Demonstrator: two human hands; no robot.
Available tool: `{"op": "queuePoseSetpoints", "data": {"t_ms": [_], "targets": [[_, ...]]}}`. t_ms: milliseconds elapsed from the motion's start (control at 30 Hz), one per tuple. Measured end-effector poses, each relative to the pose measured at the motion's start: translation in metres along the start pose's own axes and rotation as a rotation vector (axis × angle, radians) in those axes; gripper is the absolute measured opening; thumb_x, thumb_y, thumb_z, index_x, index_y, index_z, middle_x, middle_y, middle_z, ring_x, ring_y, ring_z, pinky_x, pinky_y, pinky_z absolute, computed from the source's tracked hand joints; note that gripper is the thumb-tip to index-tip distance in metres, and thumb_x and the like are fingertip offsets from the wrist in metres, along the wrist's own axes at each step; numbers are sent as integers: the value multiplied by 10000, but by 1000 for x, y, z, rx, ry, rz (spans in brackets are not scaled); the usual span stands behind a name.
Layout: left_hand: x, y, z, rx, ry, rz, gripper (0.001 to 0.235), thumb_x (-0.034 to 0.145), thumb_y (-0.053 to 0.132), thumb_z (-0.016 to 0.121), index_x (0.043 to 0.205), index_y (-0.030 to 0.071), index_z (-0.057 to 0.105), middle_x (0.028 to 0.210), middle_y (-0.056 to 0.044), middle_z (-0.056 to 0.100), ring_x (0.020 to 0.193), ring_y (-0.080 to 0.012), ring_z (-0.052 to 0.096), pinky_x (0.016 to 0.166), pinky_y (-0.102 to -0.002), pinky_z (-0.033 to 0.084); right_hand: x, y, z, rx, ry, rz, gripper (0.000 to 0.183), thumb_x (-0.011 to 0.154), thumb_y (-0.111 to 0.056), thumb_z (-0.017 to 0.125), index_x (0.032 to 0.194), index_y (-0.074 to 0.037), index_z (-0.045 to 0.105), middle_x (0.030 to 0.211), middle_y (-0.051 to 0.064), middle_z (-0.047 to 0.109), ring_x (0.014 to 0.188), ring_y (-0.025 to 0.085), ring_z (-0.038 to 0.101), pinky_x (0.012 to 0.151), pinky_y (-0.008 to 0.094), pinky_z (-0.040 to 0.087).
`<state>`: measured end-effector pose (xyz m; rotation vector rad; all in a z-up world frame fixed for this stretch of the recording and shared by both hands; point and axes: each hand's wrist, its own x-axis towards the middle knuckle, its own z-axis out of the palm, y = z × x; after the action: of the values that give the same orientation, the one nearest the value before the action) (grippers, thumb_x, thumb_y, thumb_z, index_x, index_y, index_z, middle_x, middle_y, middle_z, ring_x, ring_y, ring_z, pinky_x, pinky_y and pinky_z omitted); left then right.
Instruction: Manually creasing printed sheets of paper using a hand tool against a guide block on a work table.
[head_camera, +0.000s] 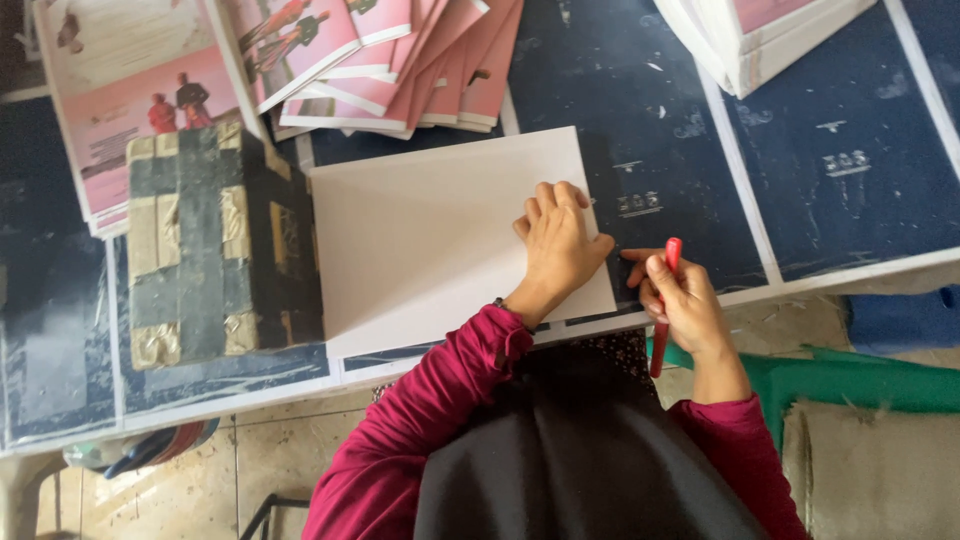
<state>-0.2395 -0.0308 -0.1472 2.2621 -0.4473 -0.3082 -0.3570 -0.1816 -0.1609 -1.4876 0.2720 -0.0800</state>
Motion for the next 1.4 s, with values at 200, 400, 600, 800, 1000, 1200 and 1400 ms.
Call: {"op": "queuePoseSetpoints", "data": {"t_ms": [200,400,600,800,1000,1200,1400], "targets": [[1,-1,-3,-91,-9,-27,565,713,112,772,1110,155,373,1159,-106,397,1187,-377,443,1026,-549,283,1,13,-4,-29,17,-6,449,1143,-333,461,1216,67,651,632,123,517,390,82,374,322,201,318],[1,7,4,33,9,-20,620,699,69,796,1097,164,329,1203,-119,353,1201,-399,407,1048,-575,262,2,13,-1,-36,32,2,447,1147,-339,458,1215,62,642,604,115,498,362,84,348,307,205,302],[4,16,5,71,-34,-10,664,712,41,812,1136,159,315,1220,-115,350,1202,-392,416,1052,-586,270,0,0,7,-51,52,-9,453,1142,-336,474,1139,77,658,554,95,455,374,82,318,317,200,277],[9,13,6,-26,-18,-27,683,693,14,794,1143,168,304,1197,-136,371,1180,-413,451,1000,-583,300,3,17,-4,-26,57,0,432,1139,-334,482,1183,55,664,680,157,575,406,84,385,312,202,317],[11,19,-13,-109,-37,-27,668,654,-7,759,1208,189,441,1260,-170,447,1152,-438,609,965,-639,344,3,17,-5,12,57,10,435,1136,-336,488,1205,59,658,719,165,581,418,80,374,312,195,312],[13,1,-2,1,-25,148,183,694,67,679,830,188,675,988,-89,550,872,-282,700,869,-617,438,2,-6,5,0,28,22,471,1142,-369,462,1115,60,656,509,54,383,351,75,267,308,193,245],[12,-1,7,125,34,192,119,719,40,744,823,96,754,974,-119,573,861,-299,723,875,-690,459,4,-4,5,-54,17,-2,473,1147,-349,445,1149,76,652,512,77,421,349,87,331,319,209,294]]}}
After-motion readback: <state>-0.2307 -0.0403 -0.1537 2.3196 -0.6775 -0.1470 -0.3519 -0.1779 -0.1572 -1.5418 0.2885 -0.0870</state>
